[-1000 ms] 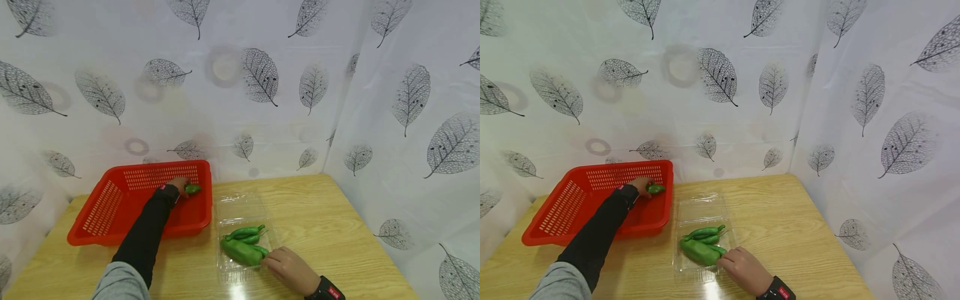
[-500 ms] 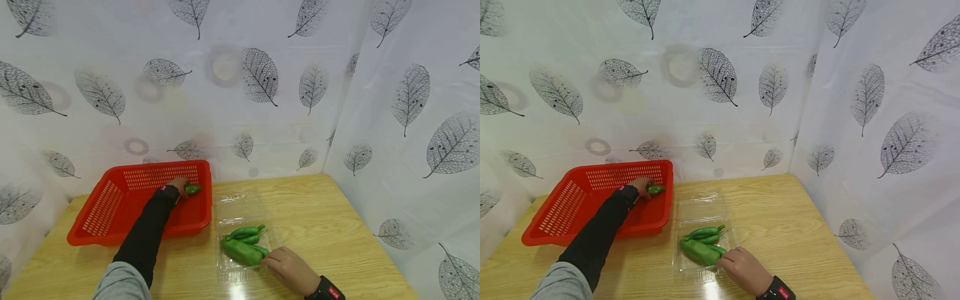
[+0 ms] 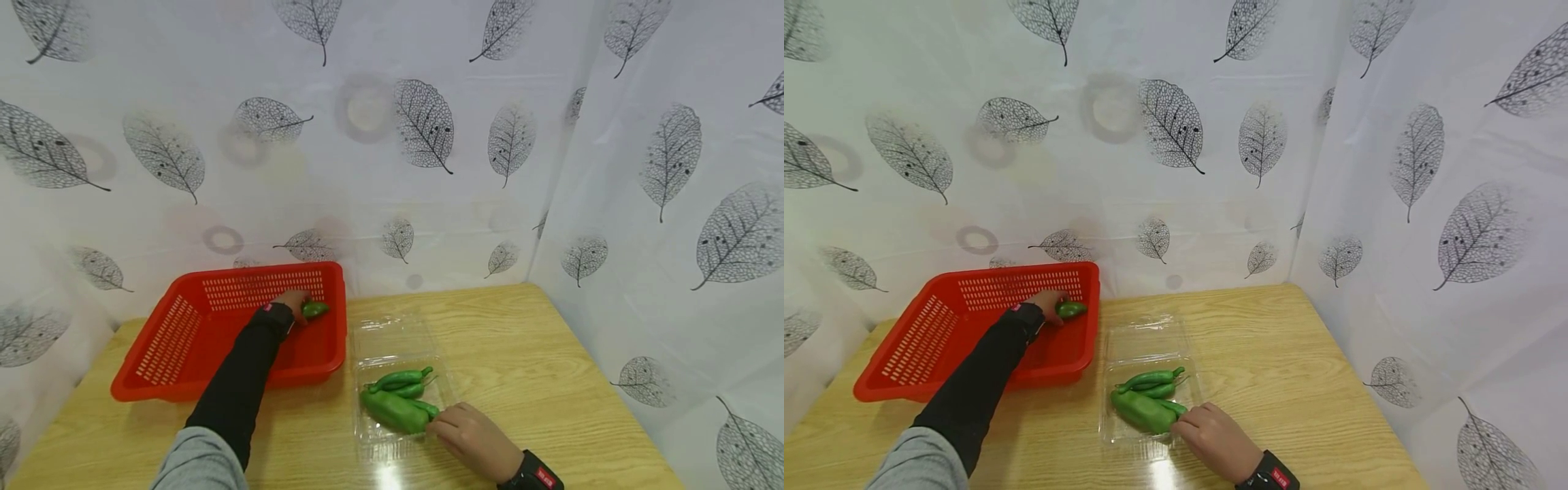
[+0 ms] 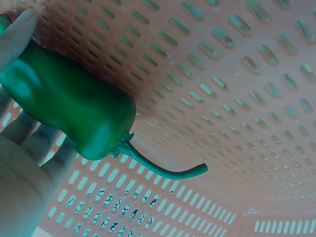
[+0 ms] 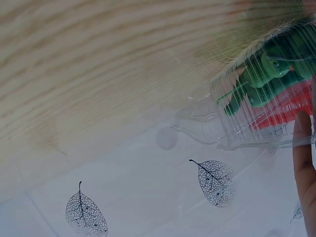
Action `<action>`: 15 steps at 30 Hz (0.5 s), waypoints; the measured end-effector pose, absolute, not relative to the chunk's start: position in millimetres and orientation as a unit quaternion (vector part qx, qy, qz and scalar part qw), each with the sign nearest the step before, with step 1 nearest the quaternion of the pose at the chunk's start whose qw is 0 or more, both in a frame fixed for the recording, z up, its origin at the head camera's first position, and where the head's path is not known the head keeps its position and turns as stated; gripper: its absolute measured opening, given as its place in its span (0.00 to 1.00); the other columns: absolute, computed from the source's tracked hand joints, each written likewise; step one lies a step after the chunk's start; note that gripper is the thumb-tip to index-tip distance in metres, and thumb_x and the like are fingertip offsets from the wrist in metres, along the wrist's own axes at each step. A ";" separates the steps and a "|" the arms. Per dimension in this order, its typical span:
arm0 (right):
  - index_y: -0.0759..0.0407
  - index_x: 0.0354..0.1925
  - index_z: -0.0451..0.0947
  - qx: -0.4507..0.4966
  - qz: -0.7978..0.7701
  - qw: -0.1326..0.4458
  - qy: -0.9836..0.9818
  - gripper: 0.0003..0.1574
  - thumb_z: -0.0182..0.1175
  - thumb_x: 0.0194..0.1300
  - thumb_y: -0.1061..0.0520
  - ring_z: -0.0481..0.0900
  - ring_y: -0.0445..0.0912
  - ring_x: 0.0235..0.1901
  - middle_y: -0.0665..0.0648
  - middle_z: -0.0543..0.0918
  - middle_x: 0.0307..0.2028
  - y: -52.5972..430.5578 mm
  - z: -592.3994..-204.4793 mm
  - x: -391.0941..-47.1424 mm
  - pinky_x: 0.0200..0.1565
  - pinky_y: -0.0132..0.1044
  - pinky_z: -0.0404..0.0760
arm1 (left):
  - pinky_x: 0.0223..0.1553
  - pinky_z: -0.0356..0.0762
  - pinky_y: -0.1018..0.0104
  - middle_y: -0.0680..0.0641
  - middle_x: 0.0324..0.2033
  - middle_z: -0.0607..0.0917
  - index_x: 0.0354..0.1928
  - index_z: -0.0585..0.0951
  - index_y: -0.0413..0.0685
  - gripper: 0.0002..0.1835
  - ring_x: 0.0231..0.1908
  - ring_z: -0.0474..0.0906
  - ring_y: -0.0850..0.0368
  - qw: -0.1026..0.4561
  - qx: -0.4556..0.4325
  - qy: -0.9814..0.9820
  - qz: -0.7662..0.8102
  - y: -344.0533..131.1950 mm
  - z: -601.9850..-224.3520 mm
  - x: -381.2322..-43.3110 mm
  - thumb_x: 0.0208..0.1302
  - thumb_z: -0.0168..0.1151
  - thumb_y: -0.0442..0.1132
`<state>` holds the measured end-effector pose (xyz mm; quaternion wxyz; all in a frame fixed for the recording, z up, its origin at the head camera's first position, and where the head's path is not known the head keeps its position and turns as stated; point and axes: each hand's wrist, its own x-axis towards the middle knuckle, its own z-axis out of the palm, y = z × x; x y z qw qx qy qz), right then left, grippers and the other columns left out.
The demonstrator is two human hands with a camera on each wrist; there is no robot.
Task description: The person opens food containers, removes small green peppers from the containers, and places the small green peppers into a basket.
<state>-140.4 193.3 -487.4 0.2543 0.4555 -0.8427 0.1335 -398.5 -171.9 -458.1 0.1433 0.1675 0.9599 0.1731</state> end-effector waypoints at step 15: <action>0.51 0.34 0.81 0.454 0.135 0.252 -0.844 0.18 0.72 0.40 0.63 0.79 0.34 0.33 0.43 0.81 0.31 192.6 -489.2 -141.5 0.39 0.26 0.75 | 0.54 0.71 0.45 0.32 0.55 0.76 0.57 0.73 0.35 0.34 0.53 0.72 0.37 0.132 0.185 0.963 0.143 -176.5 -453.5 -394.5 0.46 0.74 0.35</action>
